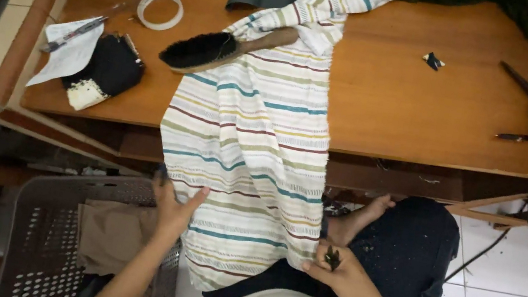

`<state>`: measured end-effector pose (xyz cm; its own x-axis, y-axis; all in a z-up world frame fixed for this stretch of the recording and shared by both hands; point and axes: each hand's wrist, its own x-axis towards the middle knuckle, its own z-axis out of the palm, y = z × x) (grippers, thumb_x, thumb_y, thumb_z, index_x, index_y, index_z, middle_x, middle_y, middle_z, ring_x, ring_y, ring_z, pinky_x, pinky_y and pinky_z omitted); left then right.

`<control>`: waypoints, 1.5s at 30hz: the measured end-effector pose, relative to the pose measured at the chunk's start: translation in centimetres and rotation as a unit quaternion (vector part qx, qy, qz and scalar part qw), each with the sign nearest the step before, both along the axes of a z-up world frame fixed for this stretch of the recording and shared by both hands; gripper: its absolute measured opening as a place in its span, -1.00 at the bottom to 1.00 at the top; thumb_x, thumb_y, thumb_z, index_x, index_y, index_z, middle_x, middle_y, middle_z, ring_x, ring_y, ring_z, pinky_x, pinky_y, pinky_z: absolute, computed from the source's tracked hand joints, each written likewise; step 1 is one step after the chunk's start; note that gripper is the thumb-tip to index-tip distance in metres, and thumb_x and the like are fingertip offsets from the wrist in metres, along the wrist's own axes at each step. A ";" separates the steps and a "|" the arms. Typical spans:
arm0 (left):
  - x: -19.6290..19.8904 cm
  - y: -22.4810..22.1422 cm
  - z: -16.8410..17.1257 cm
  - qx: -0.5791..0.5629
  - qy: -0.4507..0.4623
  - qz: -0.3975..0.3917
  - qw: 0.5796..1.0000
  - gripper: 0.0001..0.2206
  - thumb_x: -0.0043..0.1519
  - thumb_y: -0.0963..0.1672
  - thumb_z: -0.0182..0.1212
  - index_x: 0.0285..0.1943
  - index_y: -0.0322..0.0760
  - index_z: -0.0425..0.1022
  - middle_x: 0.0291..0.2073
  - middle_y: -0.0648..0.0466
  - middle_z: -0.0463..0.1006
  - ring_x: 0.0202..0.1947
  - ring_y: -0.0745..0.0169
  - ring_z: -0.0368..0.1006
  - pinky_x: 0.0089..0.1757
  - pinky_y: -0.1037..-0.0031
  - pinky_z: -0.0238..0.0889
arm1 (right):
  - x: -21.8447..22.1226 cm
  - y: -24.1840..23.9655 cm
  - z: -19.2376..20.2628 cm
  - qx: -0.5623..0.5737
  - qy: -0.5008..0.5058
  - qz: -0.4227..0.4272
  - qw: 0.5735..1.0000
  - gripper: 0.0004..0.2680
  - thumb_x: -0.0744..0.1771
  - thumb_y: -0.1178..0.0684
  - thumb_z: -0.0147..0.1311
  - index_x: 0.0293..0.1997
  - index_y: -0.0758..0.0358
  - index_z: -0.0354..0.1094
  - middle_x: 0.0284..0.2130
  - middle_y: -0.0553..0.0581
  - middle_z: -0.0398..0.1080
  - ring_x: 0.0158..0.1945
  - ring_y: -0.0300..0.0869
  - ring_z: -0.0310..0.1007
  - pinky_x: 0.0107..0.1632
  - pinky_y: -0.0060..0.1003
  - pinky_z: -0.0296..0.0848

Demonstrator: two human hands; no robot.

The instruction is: The person uses a brush to clean a striped garment and then trims loose threads with a pair of scissors.

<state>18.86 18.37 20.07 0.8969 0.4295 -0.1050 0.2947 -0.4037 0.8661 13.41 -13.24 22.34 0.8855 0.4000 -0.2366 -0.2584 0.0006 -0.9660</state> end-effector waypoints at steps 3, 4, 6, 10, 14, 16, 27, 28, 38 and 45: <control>-0.3 0.1 -0.9 -0.037 -0.007 0.001 0.999 -0.65 -0.01 -0.07 0.13 -0.04 -0.20 0.32 -0.09 0.06 0.33 -0.05 0.18 0.23 -0.07 0.44 0.06 | -0.2 -0.2 -1.3 0.001 0.032 -0.058 0.998 -0.65 0.22 0.26 0.09 -0.69 0.09 -0.16 -0.71 -0.10 -0.14 -0.59 -0.35 -0.13 -0.42 -0.46 -0.04; -0.4 0.1 -0.1 -0.053 0.021 0.051 0.997 -0.70 0.07 -0.10 0.03 0.00 -0.11 0.34 -0.09 0.16 0.42 -0.09 0.27 0.29 -0.12 0.50 0.10 | -0.1 -0.3 -1.7 -0.008 0.041 -0.103 0.994 -0.66 0.21 0.28 0.07 -0.70 0.09 -0.15 -0.71 -0.10 -0.11 -0.58 -0.35 -0.09 -0.41 -0.49 -0.02; -0.6 -0.1 2.5 -0.283 -0.026 0.064 0.957 -0.66 0.06 -0.16 -0.03 0.05 -0.25 0.27 -0.05 0.03 0.37 -0.06 0.15 0.28 -0.07 0.40 0.11 | 0.0 -0.7 -1.4 -0.035 0.040 -0.145 0.988 -0.66 0.20 0.25 0.09 -0.71 0.09 -0.14 -0.71 -0.11 -0.07 -0.55 -0.36 -0.01 -0.37 -0.51 0.03; -0.5 -2.8 8.8 -0.614 0.030 0.098 0.783 -0.53 0.10 0.02 -0.25 0.15 -0.24 0.17 0.07 -0.02 0.25 0.06 0.01 0.16 0.05 0.25 0.00 | 0.0 -0.6 -0.4 -0.045 0.047 -0.212 0.975 -0.66 0.17 0.25 0.12 -0.74 0.11 -0.12 -0.74 -0.10 -0.04 -0.59 -0.37 -0.05 -0.43 -0.53 0.01; -1.3 -2.3 4.3 -0.544 0.248 -0.111 0.794 -0.30 -0.17 0.03 -0.07 0.21 -0.35 0.08 0.13 -0.19 0.22 0.09 -0.15 0.17 0.04 0.09 0.06 | -0.4 -0.1 0.4 0.017 0.055 -0.199 0.978 -0.65 0.16 0.30 0.12 -0.73 0.10 -0.13 -0.74 -0.11 -0.08 -0.61 -0.37 -0.08 -0.46 -0.48 0.01; -0.6 -3.7 6.3 -0.331 0.343 -0.081 0.875 -0.54 -0.11 -0.17 0.19 0.03 -0.33 0.37 -0.04 -0.02 0.44 -0.05 0.12 0.35 0.00 0.41 0.15 | -0.6 -0.2 0.1 0.014 0.056 -0.178 0.982 -0.66 0.17 0.30 0.11 -0.74 0.10 -0.10 -0.75 -0.11 -0.08 -0.62 -0.37 -0.09 -0.49 -0.49 -0.02; -0.9 -8.0 3.0 -0.581 0.237 -0.113 0.771 -0.47 -0.15 -0.25 0.12 0.09 -0.48 0.22 -0.04 -0.19 0.35 -0.09 -0.09 0.31 -0.04 0.18 0.16 | -1.2 0.2 1.8 0.069 0.044 -0.154 0.985 -0.72 0.17 0.33 0.04 -0.77 0.18 -0.02 -0.47 0.19 0.34 -0.34 -0.19 0.30 -0.40 -0.37 0.36; -0.8 -8.5 3.9 -0.556 0.297 -0.151 0.761 -0.46 -0.19 -0.27 0.16 0.07 -0.48 0.27 -0.05 -0.16 0.38 -0.08 -0.05 0.32 -0.03 0.24 0.17 | -1.4 0.2 1.6 0.075 0.026 -0.153 0.985 -0.72 0.16 0.34 0.04 -0.75 0.16 -0.01 -0.54 0.17 0.29 -0.19 -0.14 0.34 -0.39 -0.33 0.34; -1.3 -12.5 6.2 -0.571 0.304 -0.089 0.758 -0.68 -0.06 -0.21 0.11 -0.11 -0.49 0.37 -0.21 -0.15 0.46 -0.21 0.00 0.38 -0.13 0.31 0.25 | -3.8 0.0 3.7 0.030 0.071 -0.194 0.978 -0.72 0.15 0.31 0.10 -0.74 0.19 -0.01 -0.51 0.20 0.35 -0.37 -0.19 0.34 -0.38 -0.35 0.34; -2.4 -14.2 4.3 -0.601 0.287 -0.041 0.745 -0.80 -0.07 -0.26 0.13 -0.25 -0.47 0.42 -0.36 -0.11 0.50 -0.38 0.06 0.43 -0.27 0.34 0.33 | -3.6 0.3 3.0 0.053 0.099 -0.142 0.983 -0.70 0.14 0.34 0.10 -0.74 0.15 -0.06 -0.49 0.21 0.40 -0.36 -0.20 0.39 -0.28 -0.37 0.36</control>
